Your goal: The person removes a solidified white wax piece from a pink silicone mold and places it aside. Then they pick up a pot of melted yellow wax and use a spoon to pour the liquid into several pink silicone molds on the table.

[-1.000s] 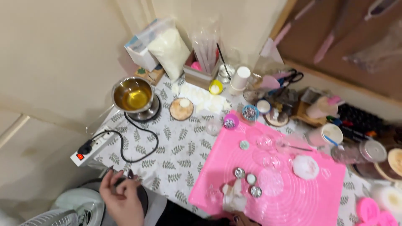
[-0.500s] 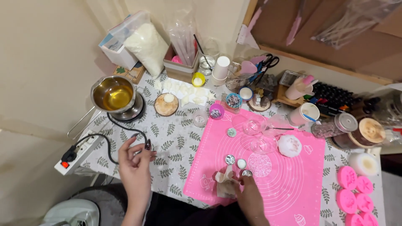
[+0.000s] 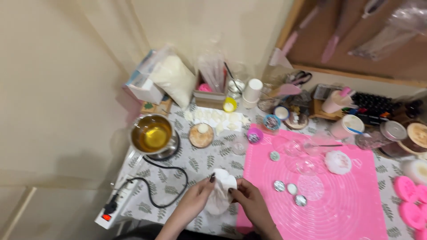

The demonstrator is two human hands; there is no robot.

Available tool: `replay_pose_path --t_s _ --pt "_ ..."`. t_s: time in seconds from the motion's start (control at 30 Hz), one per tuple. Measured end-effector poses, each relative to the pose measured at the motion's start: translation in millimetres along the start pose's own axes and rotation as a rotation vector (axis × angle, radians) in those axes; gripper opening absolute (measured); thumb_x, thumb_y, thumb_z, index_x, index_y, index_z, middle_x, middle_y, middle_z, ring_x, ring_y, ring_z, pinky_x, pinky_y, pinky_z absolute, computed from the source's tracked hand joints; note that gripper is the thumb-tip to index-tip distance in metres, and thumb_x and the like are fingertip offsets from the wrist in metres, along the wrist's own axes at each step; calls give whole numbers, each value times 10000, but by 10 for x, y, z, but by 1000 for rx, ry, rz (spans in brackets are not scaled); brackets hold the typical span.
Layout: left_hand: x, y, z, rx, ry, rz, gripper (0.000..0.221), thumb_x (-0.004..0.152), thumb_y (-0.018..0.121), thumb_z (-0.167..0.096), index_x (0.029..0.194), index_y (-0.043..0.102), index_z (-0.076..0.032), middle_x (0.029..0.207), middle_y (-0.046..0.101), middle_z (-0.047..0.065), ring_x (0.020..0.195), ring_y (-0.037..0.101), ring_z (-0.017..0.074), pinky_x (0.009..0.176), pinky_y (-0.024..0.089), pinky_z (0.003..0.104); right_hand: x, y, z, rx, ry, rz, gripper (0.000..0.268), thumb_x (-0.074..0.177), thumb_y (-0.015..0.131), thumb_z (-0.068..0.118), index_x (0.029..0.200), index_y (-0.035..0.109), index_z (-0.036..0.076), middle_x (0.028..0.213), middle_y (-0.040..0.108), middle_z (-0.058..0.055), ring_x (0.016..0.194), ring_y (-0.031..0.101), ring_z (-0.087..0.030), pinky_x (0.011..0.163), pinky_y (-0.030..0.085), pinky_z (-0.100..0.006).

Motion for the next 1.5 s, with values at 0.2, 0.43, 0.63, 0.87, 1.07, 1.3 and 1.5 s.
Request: replay_pose_path --t_s 0.2,0.43,0.63,0.87,1.07,1.3,1.5 --pt "-171 -767 -588 -217 43 29 399 921 684 -345 1149 727 -20 927 779 35 811 682 75 747 537 245 237 717 189 -9 41 35 257 966 655 72 1192 713 -34 880 666 -48 815 579 -122 768 476 -284" --pt "-281 -997 -366 144 -109 249 429 1040 619 -365 1037 765 39 727 608 50 641 487 109 597 392 290 356 1108 202 393 222 6 496 877 541 10 1365 625 46 1121 764 -79 969 701 -172 883 546 -335" --pt "-153 -1063 -387 -307 0 214 234 946 658 -120 1123 728 17 916 769 -11 806 655 30 754 539 217 388 1056 88 347 192 30 332 917 573 -3 1240 646 -28 1085 723 -90 967 681 -168 881 536 -334" --pt "-93 -945 -362 -328 -10 334 249 855 568 35 992 774 9 902 768 43 807 695 99 775 544 247 303 1005 145 621 108 98 187 960 584 91 1134 605 26 1053 661 -114 994 649 -232 869 534 -365" --pt "-249 -1026 -690 29 262 185 313 795 522 71 832 821 -13 839 723 53 759 666 151 719 508 266 199 994 42 160 329 -17 353 968 565 240 1257 650 56 1072 765 -101 915 720 -180 786 596 -335" --pt "-372 -991 -555 -644 -310 98 362 934 609 -164 1282 593 -262 956 798 -5 842 734 154 771 604 289 247 820 138 -125 213 -202 229 948 650 160 1157 687 72 895 777 -46 684 670 -103 548 516 -275" --pt "-66 -775 28 -373 -94 175 313 899 721 -263 1054 777 3 834 761 34 710 667 100 663 543 279 261 985 256 -3 116 -97 235 946 612 109 1135 717 15 882 776 -53 715 689 -83 612 540 -244"
Point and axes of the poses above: each hand's wrist, its own x-axis towards the middle knuckle, its own y-axis out of the palm, z = x × y, the point moved 10 cm from there along x, towards the middle knuckle
